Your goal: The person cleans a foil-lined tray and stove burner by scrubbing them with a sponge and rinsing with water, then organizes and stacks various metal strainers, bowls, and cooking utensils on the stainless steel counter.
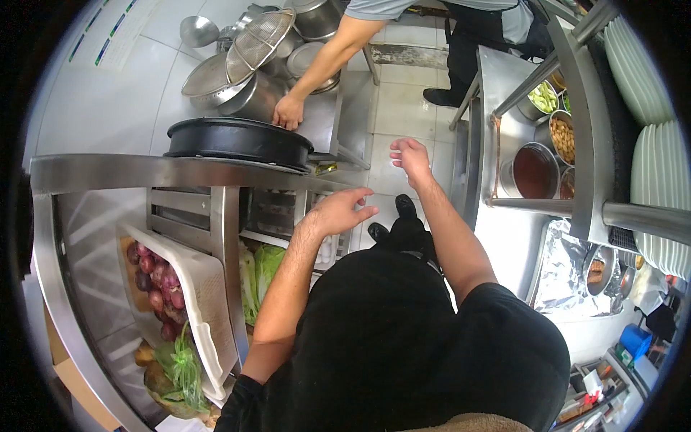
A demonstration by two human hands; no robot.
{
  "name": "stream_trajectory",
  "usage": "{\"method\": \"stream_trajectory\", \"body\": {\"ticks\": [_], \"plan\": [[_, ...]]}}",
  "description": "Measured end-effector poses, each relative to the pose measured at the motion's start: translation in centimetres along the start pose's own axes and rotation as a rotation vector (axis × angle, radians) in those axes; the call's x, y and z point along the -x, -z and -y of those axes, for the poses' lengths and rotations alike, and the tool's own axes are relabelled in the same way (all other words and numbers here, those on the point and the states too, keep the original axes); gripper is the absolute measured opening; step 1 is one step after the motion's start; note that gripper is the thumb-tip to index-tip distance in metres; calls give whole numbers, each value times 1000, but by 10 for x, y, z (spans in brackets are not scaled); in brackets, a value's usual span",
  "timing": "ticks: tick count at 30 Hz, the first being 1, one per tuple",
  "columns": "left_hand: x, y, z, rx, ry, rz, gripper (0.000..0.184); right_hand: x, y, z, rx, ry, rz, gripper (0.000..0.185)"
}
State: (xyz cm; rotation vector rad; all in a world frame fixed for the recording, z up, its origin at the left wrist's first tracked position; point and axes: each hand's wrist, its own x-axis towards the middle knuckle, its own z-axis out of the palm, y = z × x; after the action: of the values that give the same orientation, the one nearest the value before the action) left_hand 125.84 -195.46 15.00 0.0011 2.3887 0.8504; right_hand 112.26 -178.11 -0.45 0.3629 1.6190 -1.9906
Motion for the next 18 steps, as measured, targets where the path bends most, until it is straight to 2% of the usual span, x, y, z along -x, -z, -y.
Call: {"method": "stream_trajectory", "body": {"ticks": [18], "plan": [[-37,-8,-7,-5,44,51,60,-30,21,-8,3,-83,5,24]]}}
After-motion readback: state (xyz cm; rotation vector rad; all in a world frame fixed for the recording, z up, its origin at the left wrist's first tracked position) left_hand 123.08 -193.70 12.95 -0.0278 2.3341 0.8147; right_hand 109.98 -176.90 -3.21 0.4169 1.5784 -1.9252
